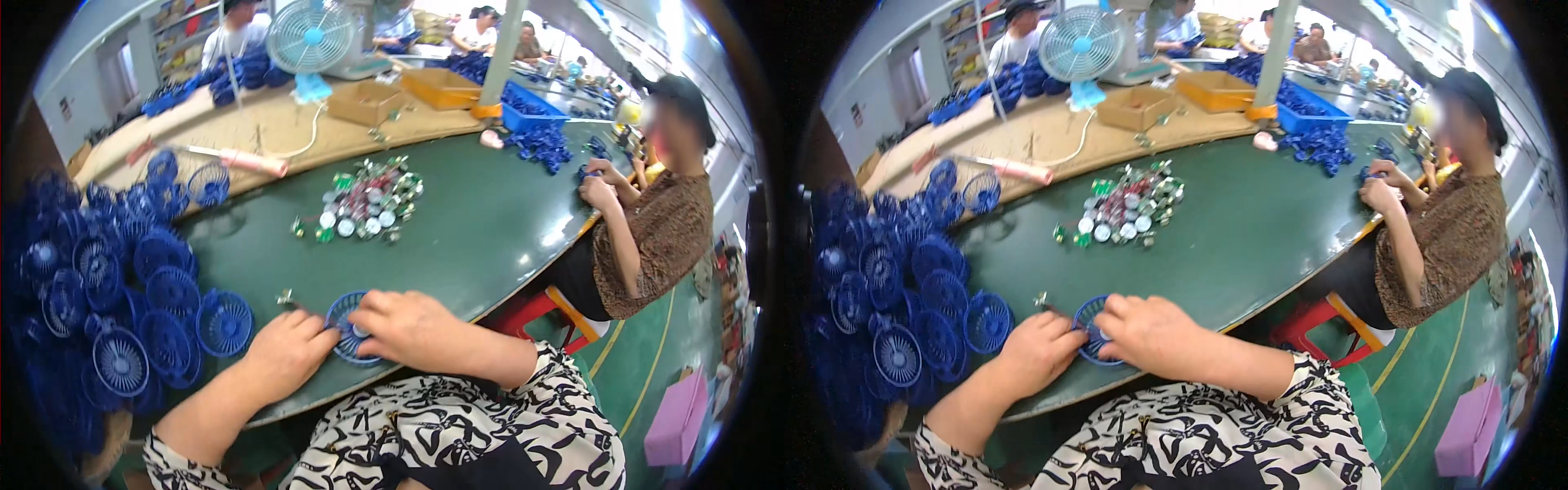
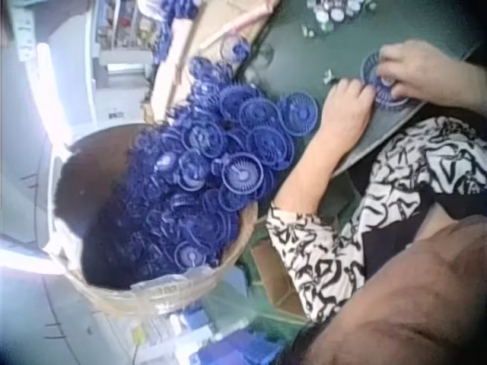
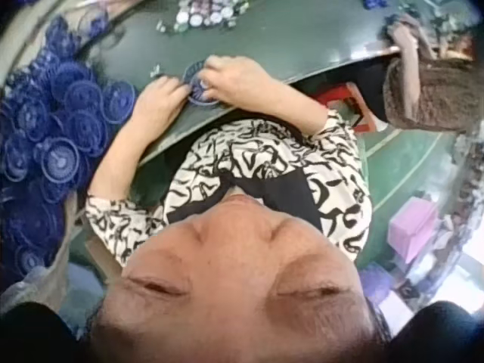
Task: The person assembles mini fans by picking up plastic fan grilles, inserting motors and circuit boards into them by hand, and setting the assembled units on the table.
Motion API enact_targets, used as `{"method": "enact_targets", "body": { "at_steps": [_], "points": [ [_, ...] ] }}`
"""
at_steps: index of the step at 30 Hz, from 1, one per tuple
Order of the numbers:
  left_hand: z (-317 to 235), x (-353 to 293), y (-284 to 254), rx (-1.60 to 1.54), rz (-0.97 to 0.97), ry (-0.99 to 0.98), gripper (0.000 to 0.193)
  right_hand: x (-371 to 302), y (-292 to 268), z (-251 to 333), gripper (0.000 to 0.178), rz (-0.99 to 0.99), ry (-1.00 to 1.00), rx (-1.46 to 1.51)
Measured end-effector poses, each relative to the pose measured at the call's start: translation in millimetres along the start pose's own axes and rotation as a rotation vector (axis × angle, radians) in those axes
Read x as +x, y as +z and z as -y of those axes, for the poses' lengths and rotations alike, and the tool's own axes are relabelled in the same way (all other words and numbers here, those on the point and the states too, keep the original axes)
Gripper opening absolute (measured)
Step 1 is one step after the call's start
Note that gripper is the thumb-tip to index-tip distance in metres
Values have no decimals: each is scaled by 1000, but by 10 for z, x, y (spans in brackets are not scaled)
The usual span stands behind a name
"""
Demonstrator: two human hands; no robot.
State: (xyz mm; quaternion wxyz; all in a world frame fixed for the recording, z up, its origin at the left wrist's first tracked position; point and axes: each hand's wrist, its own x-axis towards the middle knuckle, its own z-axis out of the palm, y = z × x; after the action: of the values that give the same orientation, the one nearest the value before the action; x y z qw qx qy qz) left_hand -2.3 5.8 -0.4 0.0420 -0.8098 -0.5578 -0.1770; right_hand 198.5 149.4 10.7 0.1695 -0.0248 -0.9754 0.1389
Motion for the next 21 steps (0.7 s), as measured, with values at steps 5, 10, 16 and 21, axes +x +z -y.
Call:
{"method": "enact_targets", "body": {
  "at_steps": [5, 10, 16, 21],
  "points": [
    [-12, 6, -74, 19, 15, 0, 26, -253, 263, -8, 56, -156, -145, -63],
    [-26, 52, -184, 14, 72, -1, 36, -236, 323, -95, 55, -212, -167, -82],
    [42, -18, -414, 333, -170, -252, 42, -421, 135, -510, 47, -430, 110, -231],
    [175, -175, -377, 542, 210, -638, 32, -544, -106, -884, 46, -546, 486, -549]
  ]
}}
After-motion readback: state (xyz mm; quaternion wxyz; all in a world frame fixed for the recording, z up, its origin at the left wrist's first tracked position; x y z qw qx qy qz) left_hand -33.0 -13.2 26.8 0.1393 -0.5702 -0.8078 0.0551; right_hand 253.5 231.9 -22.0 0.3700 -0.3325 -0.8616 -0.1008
